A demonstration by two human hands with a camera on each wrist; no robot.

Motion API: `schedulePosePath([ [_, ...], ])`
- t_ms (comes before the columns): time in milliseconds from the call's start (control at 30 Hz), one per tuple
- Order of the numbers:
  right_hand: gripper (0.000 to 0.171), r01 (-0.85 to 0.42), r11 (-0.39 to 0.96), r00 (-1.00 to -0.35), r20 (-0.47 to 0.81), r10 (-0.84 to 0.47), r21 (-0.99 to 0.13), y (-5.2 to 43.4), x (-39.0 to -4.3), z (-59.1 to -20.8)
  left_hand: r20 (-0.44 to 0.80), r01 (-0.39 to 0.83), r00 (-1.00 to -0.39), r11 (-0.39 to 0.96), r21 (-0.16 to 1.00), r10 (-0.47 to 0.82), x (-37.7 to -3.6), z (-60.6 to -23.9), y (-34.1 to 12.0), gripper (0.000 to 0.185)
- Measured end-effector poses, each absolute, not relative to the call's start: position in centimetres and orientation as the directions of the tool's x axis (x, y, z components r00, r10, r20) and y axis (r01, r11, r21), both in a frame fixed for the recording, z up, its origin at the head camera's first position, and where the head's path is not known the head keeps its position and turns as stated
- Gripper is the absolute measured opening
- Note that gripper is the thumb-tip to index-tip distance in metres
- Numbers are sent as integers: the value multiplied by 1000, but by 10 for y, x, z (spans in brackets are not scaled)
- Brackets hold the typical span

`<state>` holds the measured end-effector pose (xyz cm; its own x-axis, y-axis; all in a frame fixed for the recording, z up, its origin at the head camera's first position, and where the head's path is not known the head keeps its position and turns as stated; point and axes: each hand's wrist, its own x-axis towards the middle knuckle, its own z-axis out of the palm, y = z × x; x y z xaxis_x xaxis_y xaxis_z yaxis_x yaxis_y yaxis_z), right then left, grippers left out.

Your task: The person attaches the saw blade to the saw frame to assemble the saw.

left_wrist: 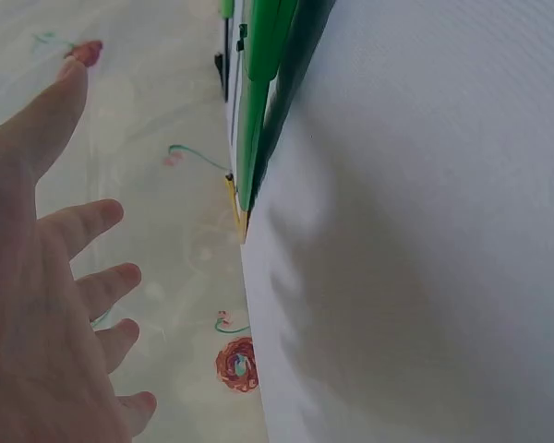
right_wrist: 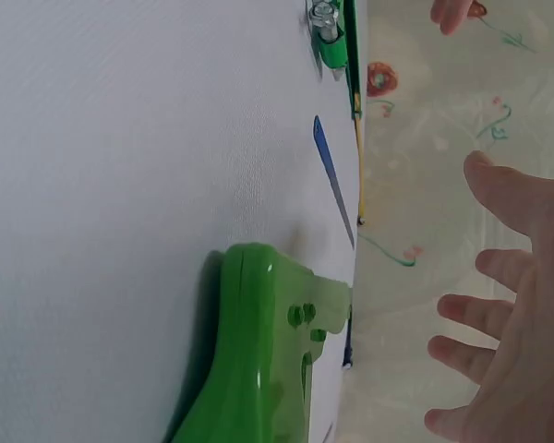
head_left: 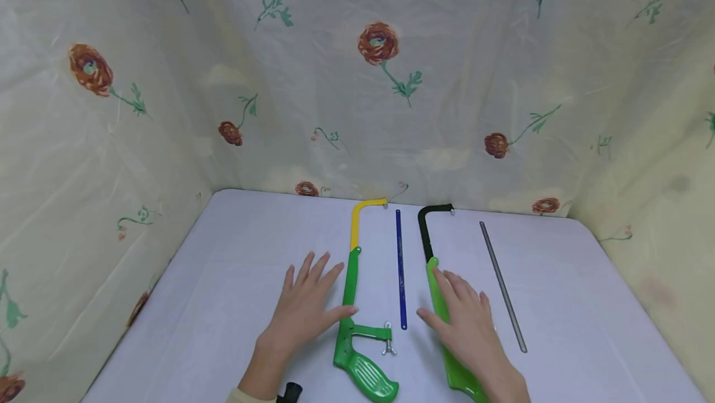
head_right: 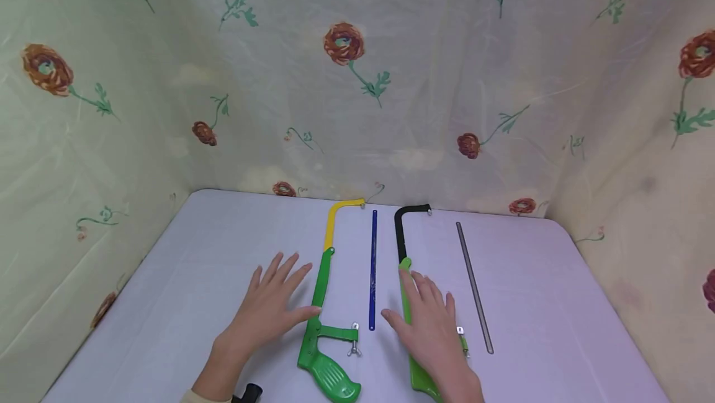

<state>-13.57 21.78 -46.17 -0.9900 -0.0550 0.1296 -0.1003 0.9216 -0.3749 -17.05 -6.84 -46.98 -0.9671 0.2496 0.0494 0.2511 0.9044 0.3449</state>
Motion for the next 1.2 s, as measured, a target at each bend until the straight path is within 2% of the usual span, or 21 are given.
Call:
schedulePosePath([
  [733,80,-67,921,-996,81,-38,-383,203,-146,-465,21,295,-952,895,335,306,-174,-467,-61,82],
  [1200,70,-51,924,-998,50,-34,-380,190,-153,-470,9,341,-932,871,354,361,-174,-471,-56,83],
])
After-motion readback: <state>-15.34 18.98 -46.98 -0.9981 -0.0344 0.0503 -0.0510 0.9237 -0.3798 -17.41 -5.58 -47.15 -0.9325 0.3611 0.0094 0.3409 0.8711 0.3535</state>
